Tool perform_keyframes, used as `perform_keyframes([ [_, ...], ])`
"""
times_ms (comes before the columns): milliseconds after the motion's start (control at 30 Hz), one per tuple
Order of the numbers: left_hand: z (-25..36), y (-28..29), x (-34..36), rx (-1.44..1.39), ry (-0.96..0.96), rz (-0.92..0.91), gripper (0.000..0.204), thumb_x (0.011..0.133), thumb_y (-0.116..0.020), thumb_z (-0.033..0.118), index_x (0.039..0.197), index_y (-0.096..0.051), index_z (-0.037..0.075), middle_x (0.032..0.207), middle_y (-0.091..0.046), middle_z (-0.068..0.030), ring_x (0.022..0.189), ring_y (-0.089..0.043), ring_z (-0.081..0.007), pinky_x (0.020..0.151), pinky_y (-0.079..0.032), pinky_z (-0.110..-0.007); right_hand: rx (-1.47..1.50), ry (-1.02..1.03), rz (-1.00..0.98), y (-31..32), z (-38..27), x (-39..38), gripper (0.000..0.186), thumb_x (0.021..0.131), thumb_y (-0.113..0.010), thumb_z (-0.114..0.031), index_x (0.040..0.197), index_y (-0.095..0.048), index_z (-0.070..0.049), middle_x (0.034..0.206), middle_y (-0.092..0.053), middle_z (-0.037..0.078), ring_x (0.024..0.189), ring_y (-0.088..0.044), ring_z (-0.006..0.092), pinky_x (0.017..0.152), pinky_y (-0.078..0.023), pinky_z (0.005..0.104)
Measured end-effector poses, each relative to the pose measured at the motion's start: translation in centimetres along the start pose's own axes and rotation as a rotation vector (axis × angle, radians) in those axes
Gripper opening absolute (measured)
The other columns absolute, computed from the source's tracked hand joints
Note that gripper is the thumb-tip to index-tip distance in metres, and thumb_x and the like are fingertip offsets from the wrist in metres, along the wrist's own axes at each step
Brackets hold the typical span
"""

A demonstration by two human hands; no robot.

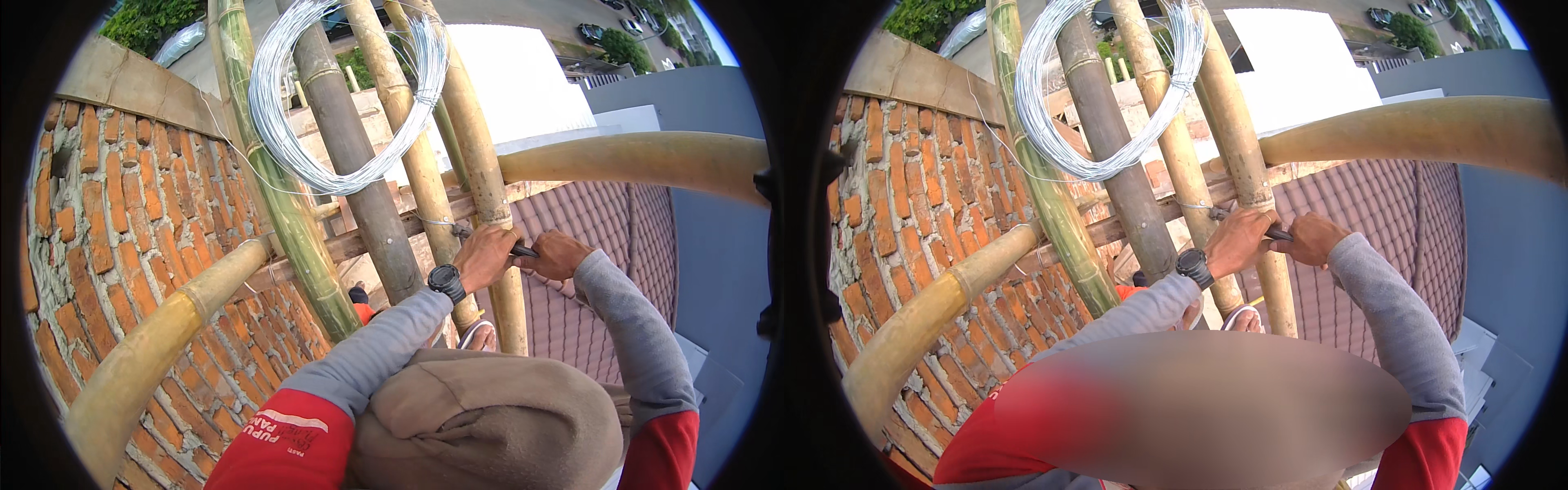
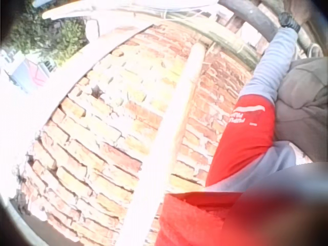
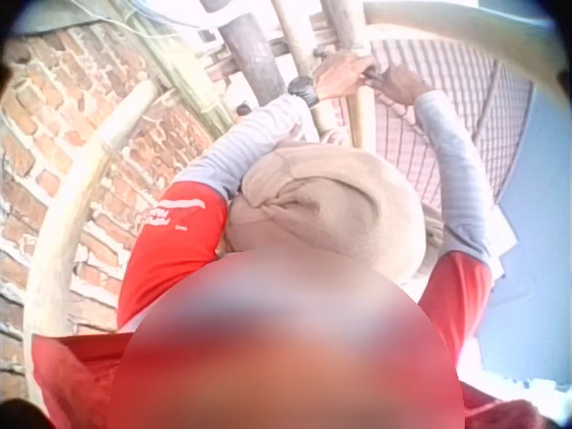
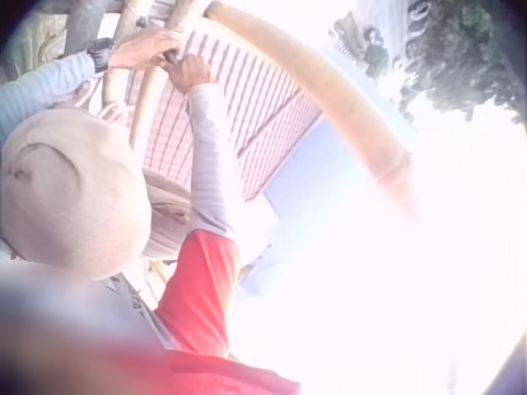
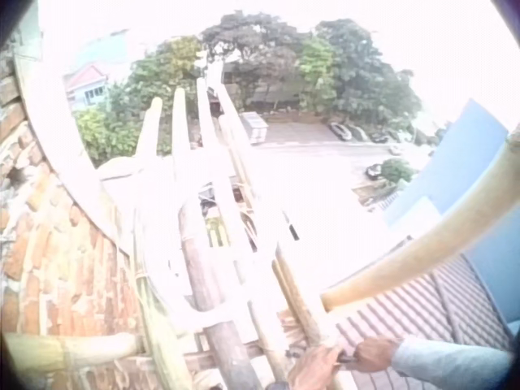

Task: The person stands on a bamboo scaffold and uses pliers to cut and twist wire, securing bamboo poles together. The person repeatedly measures, cuts, and twists wire around the scaffold joints to fasten them.

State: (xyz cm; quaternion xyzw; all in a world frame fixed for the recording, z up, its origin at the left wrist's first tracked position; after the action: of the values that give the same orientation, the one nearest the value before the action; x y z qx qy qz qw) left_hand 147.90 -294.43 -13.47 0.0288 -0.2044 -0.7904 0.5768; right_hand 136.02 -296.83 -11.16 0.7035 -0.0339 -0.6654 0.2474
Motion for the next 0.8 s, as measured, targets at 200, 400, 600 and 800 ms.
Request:
perform_keyframes([
  [200, -0.4, 1.9, -3.1, -0.183, 0.345, -0.018, 0.046, 0.081, -0.077, 0.015, 0.122, -0.060, 0.003, 0.108, -0.069, -0.0156, 0.101, -0.067, -0.0346, 0.092, -0.051, -0.045, 0.103, 0.031, -0.143, 1.1, -0.2, 0.2, 0.040, 0.098, -0.062, -0.035, 0.091, -0.077, 0.001, 0.085, -0.076, 0.016, 0.083, -0.074, 0.0220, 0.077, -0.059, 0.0393],
  [400, -1.9, -1.6, -9.6, -0.562, 0.866, -0.472, 0.086, 0.080, -0.076, 0.033, 0.148, -0.040, -0.005, 0.143, -0.055, -0.0253, 0.118, -0.065, -0.0348, 0.100, -0.052, -0.039, 0.468, -0.012, -0.406, -1.2, -2.1, -4.9, 0.046, 0.101, -0.060, -0.034, 0.076, -0.071, 0.003, 0.066, -0.063, 0.006, 0.054, -0.056, 0.0161, 0.053, -0.047, 0.0362],
  [600, -0.2, -2.1, -7.2, -1.153, 0.607, -0.184, 0.088, 0.089, -0.070, 0.025, 0.158, -0.023, 0.000, 0.155, -0.046, -0.0242, 0.144, -0.044, -0.0299, 0.123, -0.027, -0.039, 0.492, 0.063, -0.329, 0.5, -0.8, -11.9, 0.053, 0.104, -0.061, -0.042, 0.073, -0.068, 0.000, 0.060, -0.057, 0.003, 0.054, -0.050, 0.0164, 0.054, -0.043, 0.0364],
  [800, 2.2, 4.3, -2.5, -1.516, 0.356, 0.241, 0.064, 0.105, -0.052, 0.049, 0.152, -0.034, 0.010, 0.152, -0.051, -0.0166, 0.128, -0.059, -0.0235, 0.105, -0.049, -0.037, 0.542, 0.558, 0.569, 3.1, -7.0, -8.5, 0.043, 0.109, -0.052, -0.035, 0.120, -0.058, 0.006, 0.082, -0.069, 0.015, 0.083, -0.071, 0.0241, 0.072, -0.056, 0.0389],
])
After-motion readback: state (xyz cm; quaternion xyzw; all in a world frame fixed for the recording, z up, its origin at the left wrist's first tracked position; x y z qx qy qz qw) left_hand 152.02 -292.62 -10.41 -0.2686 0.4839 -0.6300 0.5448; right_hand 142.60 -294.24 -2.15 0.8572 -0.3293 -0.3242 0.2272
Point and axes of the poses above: each hand's wrist, its own x-axis towards the middle knuckle, its own y-axis out of the back of the hand, z = x × y, the point moved 8 cm from there along x, towards the middle knuckle
